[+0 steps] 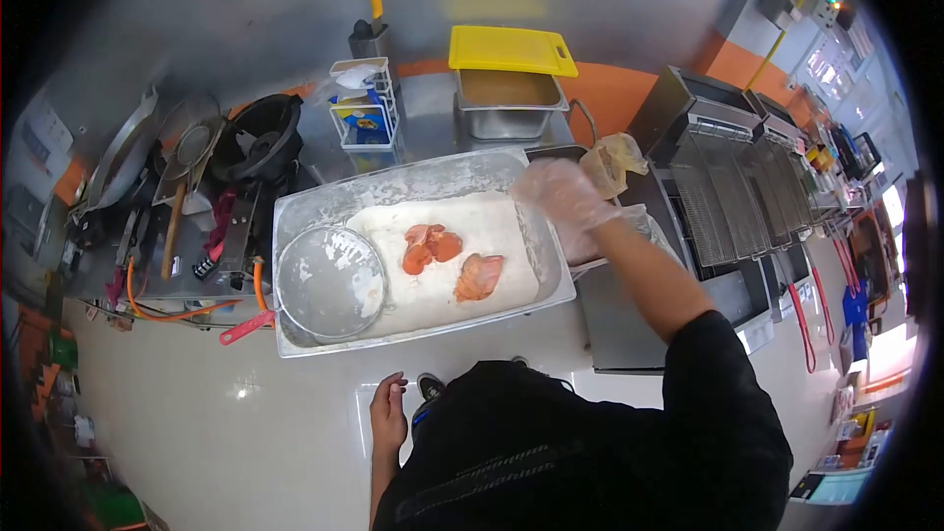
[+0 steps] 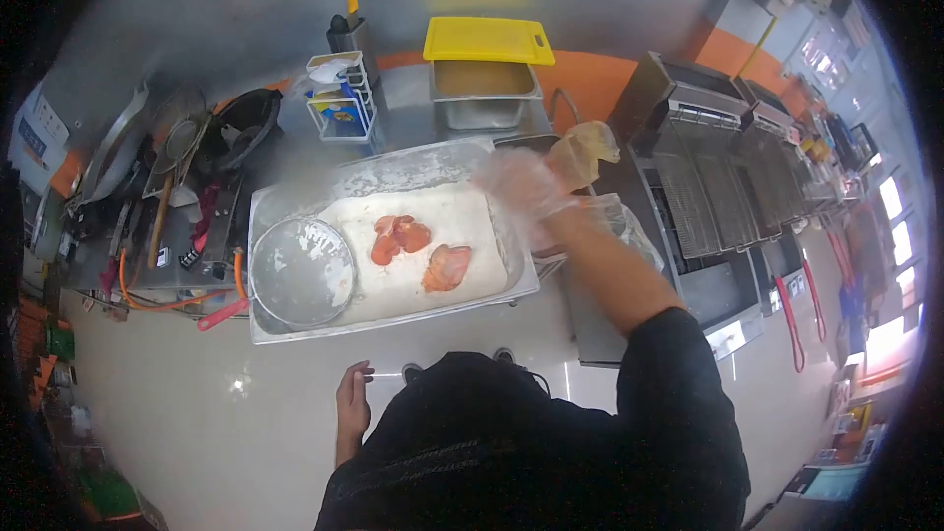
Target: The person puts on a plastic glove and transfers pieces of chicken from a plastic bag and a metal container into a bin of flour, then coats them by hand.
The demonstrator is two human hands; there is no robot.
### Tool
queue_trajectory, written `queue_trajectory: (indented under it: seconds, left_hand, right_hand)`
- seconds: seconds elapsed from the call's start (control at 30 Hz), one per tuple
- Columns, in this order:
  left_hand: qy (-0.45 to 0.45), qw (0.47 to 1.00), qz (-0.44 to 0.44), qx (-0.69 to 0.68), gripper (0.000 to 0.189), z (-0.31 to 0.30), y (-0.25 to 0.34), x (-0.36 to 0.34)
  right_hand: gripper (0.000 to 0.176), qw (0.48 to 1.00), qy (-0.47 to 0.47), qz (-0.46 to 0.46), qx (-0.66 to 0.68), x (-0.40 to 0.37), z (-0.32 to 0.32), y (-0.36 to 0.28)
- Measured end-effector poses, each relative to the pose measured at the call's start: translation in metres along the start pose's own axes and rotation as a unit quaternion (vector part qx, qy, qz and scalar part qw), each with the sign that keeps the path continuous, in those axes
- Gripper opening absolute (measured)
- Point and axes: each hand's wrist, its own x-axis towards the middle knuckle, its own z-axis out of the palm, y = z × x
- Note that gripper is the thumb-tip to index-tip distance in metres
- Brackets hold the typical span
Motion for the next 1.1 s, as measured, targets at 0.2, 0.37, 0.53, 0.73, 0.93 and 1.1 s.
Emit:
queue_trajectory:
  seconds: [0.2, 0.37, 0.53, 0.73, 0.93, 1.1]
  left_hand:
    - [0.017, 0.999, -0.017, 0.047, 0.032, -0.003, -0.015, -0.014]
    - [0.036, 0.991, -0.023, 0.126, 0.032, -0.013, -0.05, -0.022]
    - [0.059, 0.978, -0.089, 0.18, 0.034, -0.024, -0.092, -0.053]
    - [0.014, 0.94, -0.25, 0.23, 0.039, -0.033, -0.169, -0.113]
    - [-0.04, 0.923, -0.311, 0.223, 0.052, -0.033, -0.259, -0.17]
    - [-0.045, 0.946, -0.229, 0.227, 0.053, -0.036, -0.319, -0.183]
  right_hand:
    - [0.02, 0.988, -0.069, 0.119, -0.074, -0.003, 0.008, 0.121]
    - [0.031, 0.955, -0.224, 0.172, -0.092, 0.0, 0.027, 0.141]
    - [0.037, 0.917, -0.345, 0.181, -0.089, 0.0, 0.033, 0.14]
    - [0.04, 0.928, -0.224, 0.295, 0.029, 0.014, 0.117, 0.188]
    - [0.043, 0.907, -0.26, 0.287, 0.166, 0.013, 0.1, 0.167]
    - [0.045, 0.897, -0.241, 0.347, 0.131, 0.008, 0.097, 0.15]
